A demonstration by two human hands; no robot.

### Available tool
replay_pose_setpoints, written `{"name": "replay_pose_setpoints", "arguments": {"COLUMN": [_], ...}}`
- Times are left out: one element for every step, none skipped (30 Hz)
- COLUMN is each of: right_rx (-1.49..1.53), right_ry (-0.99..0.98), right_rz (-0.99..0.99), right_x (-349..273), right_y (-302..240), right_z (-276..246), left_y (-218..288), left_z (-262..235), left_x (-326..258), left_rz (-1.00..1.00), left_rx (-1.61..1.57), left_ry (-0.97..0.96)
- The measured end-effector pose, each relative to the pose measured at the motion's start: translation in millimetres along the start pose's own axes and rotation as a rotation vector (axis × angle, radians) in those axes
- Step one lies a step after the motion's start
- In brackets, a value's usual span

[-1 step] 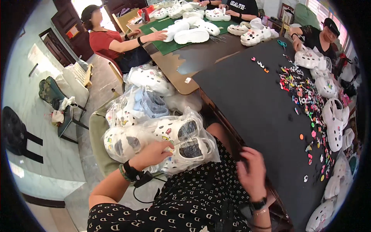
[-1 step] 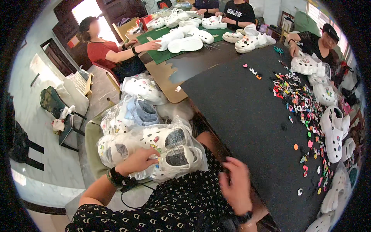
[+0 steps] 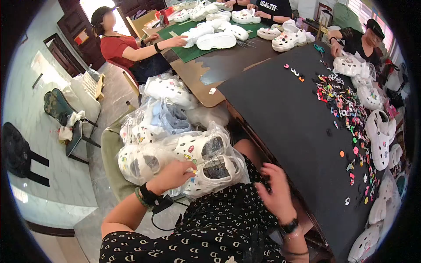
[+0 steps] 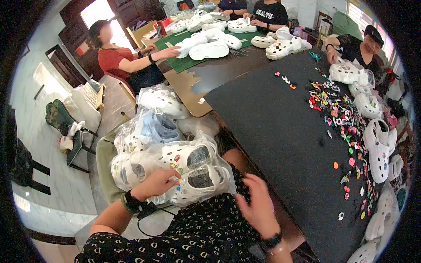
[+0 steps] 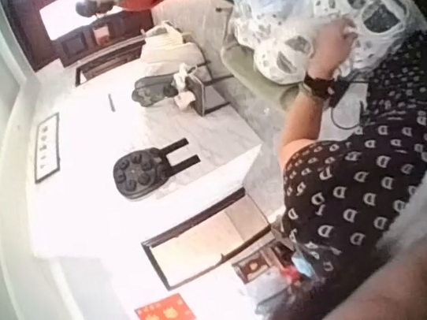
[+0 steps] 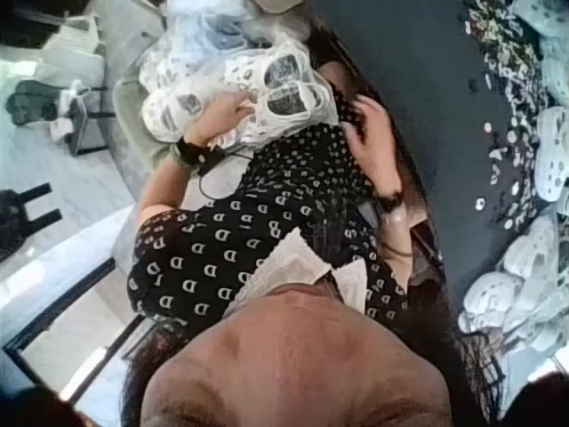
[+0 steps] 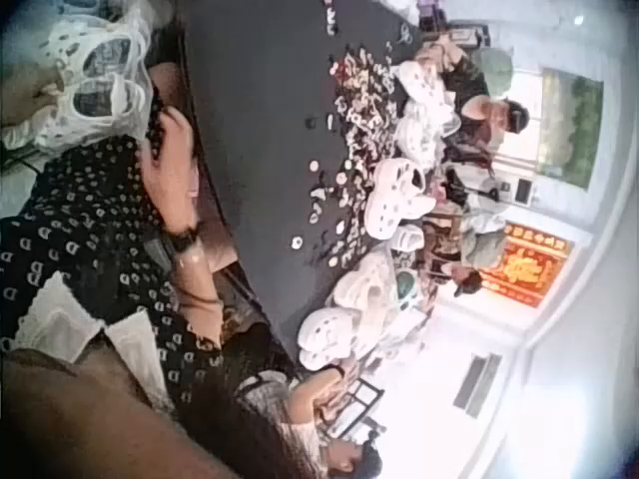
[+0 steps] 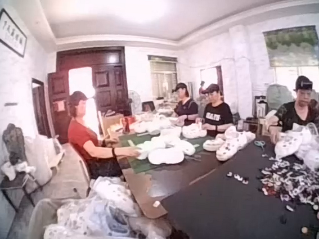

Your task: Decorating white clogs with colorful charms and packaging them in plastic bags.

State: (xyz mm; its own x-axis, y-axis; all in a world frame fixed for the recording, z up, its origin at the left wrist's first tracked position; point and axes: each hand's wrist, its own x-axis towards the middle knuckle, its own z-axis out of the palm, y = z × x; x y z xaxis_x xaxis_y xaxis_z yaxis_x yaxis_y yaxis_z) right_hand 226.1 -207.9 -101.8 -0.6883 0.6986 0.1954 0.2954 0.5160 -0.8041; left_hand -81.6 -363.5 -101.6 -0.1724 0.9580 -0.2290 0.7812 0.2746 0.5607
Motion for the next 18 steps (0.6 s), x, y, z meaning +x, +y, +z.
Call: {"name": "replay_pose_setpoints", "arguments": {"right_rx": [0.135, 0.108, 0.055, 0.055, 0.033, 0.010, 0.006, -0.065, -0.137, -0.142, 0.121, 0.377, 0.445, 0.519, 0.592, 0.623, 0.598, 0.674], "right_ry": [-0.039, -0.042, -0.058, -0.055, -0.087, -0.118, -0.119, -0.115, -0.109, -0.112, -0.146, -0.169, -0.040, -0.020, 0.002, 0.035, 0.103, 0.164], "right_rz": [0.004, -0.041, -0.101, -0.101, -0.044, 0.015, 0.013, -0.030, -0.072, -0.075, 0.065, 0.213, 0.023, -0.010, -0.041, -0.116, -0.200, -0.262], "right_x": [8.4, 16.4, 31.6, 40.1, 46.8, 51.8, 56.3, 60.1, 64.0, 70.3, 74.7, 76.1, 76.5, 79.4, 81.5, 80.9, 79.0, 82.0], "right_y": [10.6, 25.5, 23.6, 26.5, 31.8, 34.4, 34.3, 34.2, 32.8, 21.5, 0.7, -14.8, -20.8, -36.0, -56.9, -77.3, -95.0, -110.4], "right_z": [22.4, 40.0, 49.8, 62.6, 75.9, 84.2, 88.1, 90.0, 90.0, 86.2, 77.1, 67.7, 63.0, 51.5, 34.9, 20.0, 1.5, -15.9], "left_y": [-1.2, -0.8, -3.0, -4.9, -4.7, -2.3, -0.5, 0.0, 0.8, 1.5, 8.2, 10.4, 12.1, 12.2, 12.8, 6.4, -5.2, -16.1], "left_z": [2.0, 4.0, 5.7, 5.4, 2.5, -2.2, -6.7, -10.5, -14.1, -17.7, -26.4, -29.8, -32.1, -34.3, -36.8, -32.0, -23.4, -17.4], "left_x": [-1.6, -2.3, -6.9, -10.2, -13.0, -17.0, -21.5, -24.7, -26.9, -29.3, -32.4, -32.3, -31.6, -32.6, -32.4, -31.4, -26.4, -26.6], "left_rz": [0.026, 0.040, 0.065, 0.093, 0.097, 0.037, -0.026, -0.023, -0.052, -0.088, -0.182, -0.178, -0.221, -0.273, -0.264, -0.266, -0.140, -0.031], "left_rx": [0.039, 0.040, 0.065, 0.089, 0.088, 0.074, 0.058, 0.054, 0.071, 0.086, 0.054, 0.048, 0.052, 0.057, 0.031, 0.028, 0.075, 0.131], "left_ry": [0.037, 0.031, 0.092, 0.153, 0.151, 0.166, 0.185, 0.186, 0.214, 0.246, 0.216, 0.215, 0.254, 0.297, 0.296, 0.299, 0.336, 0.377]}}
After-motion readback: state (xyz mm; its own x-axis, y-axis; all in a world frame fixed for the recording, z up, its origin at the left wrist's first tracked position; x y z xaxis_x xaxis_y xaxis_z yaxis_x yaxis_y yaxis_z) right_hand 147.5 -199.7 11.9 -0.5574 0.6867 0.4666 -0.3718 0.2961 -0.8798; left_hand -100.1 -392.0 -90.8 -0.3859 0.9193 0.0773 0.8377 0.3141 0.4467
